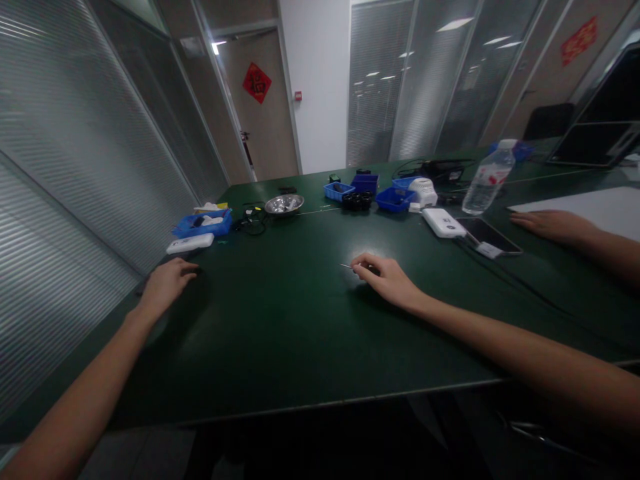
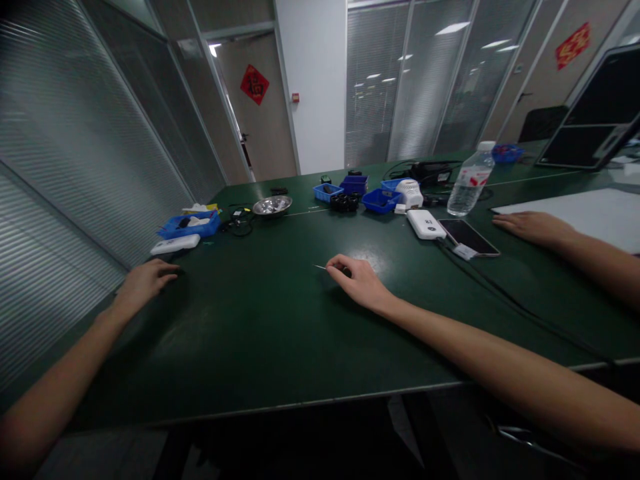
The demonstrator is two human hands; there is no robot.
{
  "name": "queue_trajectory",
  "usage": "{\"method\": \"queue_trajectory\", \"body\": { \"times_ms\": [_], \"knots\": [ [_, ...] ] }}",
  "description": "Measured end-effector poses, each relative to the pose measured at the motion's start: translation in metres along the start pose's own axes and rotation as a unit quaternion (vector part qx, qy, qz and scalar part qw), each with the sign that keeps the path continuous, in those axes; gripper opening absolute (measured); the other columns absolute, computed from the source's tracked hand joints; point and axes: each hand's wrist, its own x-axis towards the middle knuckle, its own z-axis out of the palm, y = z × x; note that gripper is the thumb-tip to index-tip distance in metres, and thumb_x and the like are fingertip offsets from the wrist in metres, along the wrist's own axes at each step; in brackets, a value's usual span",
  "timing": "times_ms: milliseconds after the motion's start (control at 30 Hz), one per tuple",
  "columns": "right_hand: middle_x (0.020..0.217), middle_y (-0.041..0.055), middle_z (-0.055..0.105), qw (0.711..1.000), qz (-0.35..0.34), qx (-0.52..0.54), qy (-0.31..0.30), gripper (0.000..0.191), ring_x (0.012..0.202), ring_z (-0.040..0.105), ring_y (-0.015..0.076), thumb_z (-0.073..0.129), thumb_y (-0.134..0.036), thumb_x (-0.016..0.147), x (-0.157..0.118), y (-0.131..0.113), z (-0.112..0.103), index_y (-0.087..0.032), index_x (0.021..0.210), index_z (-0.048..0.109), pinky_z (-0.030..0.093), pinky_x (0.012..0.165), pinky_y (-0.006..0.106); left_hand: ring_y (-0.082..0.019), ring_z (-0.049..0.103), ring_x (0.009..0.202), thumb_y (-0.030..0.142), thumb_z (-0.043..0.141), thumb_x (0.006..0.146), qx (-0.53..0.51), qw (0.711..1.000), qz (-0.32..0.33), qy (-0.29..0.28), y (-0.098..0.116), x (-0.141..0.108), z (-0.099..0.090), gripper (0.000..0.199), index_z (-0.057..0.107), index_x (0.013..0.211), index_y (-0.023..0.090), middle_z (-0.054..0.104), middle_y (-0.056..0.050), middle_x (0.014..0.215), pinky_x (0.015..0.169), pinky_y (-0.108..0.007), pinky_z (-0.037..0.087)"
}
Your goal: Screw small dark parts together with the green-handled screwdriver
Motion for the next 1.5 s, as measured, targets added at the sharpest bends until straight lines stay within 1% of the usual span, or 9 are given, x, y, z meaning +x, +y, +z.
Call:
{"method": "queue_trajectory", "body": {
  "times_ms": [300,467,667,800,1000,1133,1233,1367,1500],
  "knots": [
    [0.095,0.0054,0.073,1.000,0.002,0.004,-0.001,0.033,0.085,0.065,0.0216,0.051,-0.047,0.101,-0.001,-0.004,-0.001,-0.022,0.108,0.072,0.048,0.078,0.036,-0.023,0.062,0.111,0.030,0.051,0.097,-0.043,0.999,-0.008,-0.009,0.001,0.000,-0.005,0.038,0.072,0.126,0.016,0.068,-0.004,0.127,0.094,-0.027,0.046],
    [0.094,0.0041,0.072,1.000,0.005,0.004,-0.005,0.032,0.084,0.065,0.0207,0.051,-0.046,0.101,-0.001,-0.002,0.000,-0.022,0.107,0.071,0.047,0.077,0.035,-0.020,0.065,0.102,0.038,0.062,0.095,-0.114,0.990,-0.080,-0.027,-0.009,0.004,-0.005,0.037,0.073,0.125,0.019,0.074,0.000,0.122,0.084,-0.024,0.047],
    [0.095,0.0035,0.072,1.000,0.004,0.010,-0.007,0.033,0.085,0.065,0.0207,0.051,-0.047,0.101,-0.001,-0.003,-0.001,-0.022,0.107,0.071,0.046,0.078,0.035,-0.019,0.066,0.092,0.055,0.065,0.093,-0.217,0.969,-0.098,-0.067,-0.020,0.009,0.002,0.055,0.069,0.132,0.016,0.075,-0.002,0.116,0.077,-0.024,0.048],
    [0.096,0.0032,0.072,1.000,0.001,0.007,-0.010,0.032,0.086,0.065,0.0199,0.051,-0.046,0.102,-0.001,-0.004,-0.001,-0.022,0.107,0.071,0.045,0.077,0.033,-0.021,0.066,0.101,0.059,0.069,0.089,-0.261,0.956,-0.121,-0.052,-0.013,0.007,0.003,0.057,0.071,0.126,0.015,0.075,-0.003,0.120,0.079,-0.024,0.050],
    [0.093,0.0020,0.071,1.000,-0.008,-0.004,-0.008,0.030,0.082,0.063,0.0183,0.051,-0.045,0.102,0.000,0.001,0.001,-0.022,0.106,0.071,0.043,0.073,0.032,-0.023,0.070,0.099,0.058,0.071,0.087,-0.242,0.957,-0.157,0.001,0.004,0.004,0.000,0.051,0.074,0.119,0.018,0.078,-0.003,0.113,0.086,-0.029,0.052],
    [0.095,0.0025,0.071,1.000,-0.009,-0.013,-0.015,0.029,0.081,0.063,0.0183,0.051,-0.044,0.102,0.000,0.000,0.001,-0.023,0.107,0.070,0.043,0.072,0.032,-0.026,0.071,0.099,0.065,0.075,0.077,-0.287,0.956,-0.066,0.008,0.052,0.004,0.000,0.057,0.077,0.110,0.019,0.078,-0.007,0.111,0.087,-0.033,0.054],
    [0.097,0.0032,0.072,0.999,-0.021,-0.015,-0.035,0.027,0.082,0.063,0.0185,0.053,-0.042,0.102,0.000,-0.002,0.000,-0.023,0.109,0.070,0.044,0.073,0.033,-0.026,0.071,0.097,0.061,0.075,0.079,-0.335,0.940,0.042,-0.038,0.116,-0.002,-0.003,0.052,0.077,0.111,0.020,0.077,-0.008,0.110,0.087,-0.034,0.054],
    [0.100,0.0039,0.073,0.998,-0.034,-0.016,-0.044,0.025,0.086,0.064,0.0193,0.056,-0.041,0.101,-0.001,-0.003,-0.001,-0.023,0.111,0.071,0.046,0.075,0.033,-0.021,0.069,0.092,0.047,0.070,0.091,-0.392,0.892,0.202,-0.095,0.214,-0.018,-0.009,0.040,0.073,0.119,0.020,0.075,-0.007,0.110,0.080,-0.032,0.053],
    [0.100,0.0044,0.073,0.997,-0.048,-0.036,-0.038,0.022,0.087,0.065,0.0196,0.059,-0.036,0.098,-0.003,-0.002,-0.003,-0.022,0.109,0.071,0.046,0.076,0.033,-0.019,0.066,0.089,0.038,0.069,0.094,-0.413,0.856,0.295,-0.096,0.287,-0.031,-0.009,0.035,0.069,0.123,0.019,0.073,-0.007,0.106,0.075,-0.029,0.050]
  ]
}}
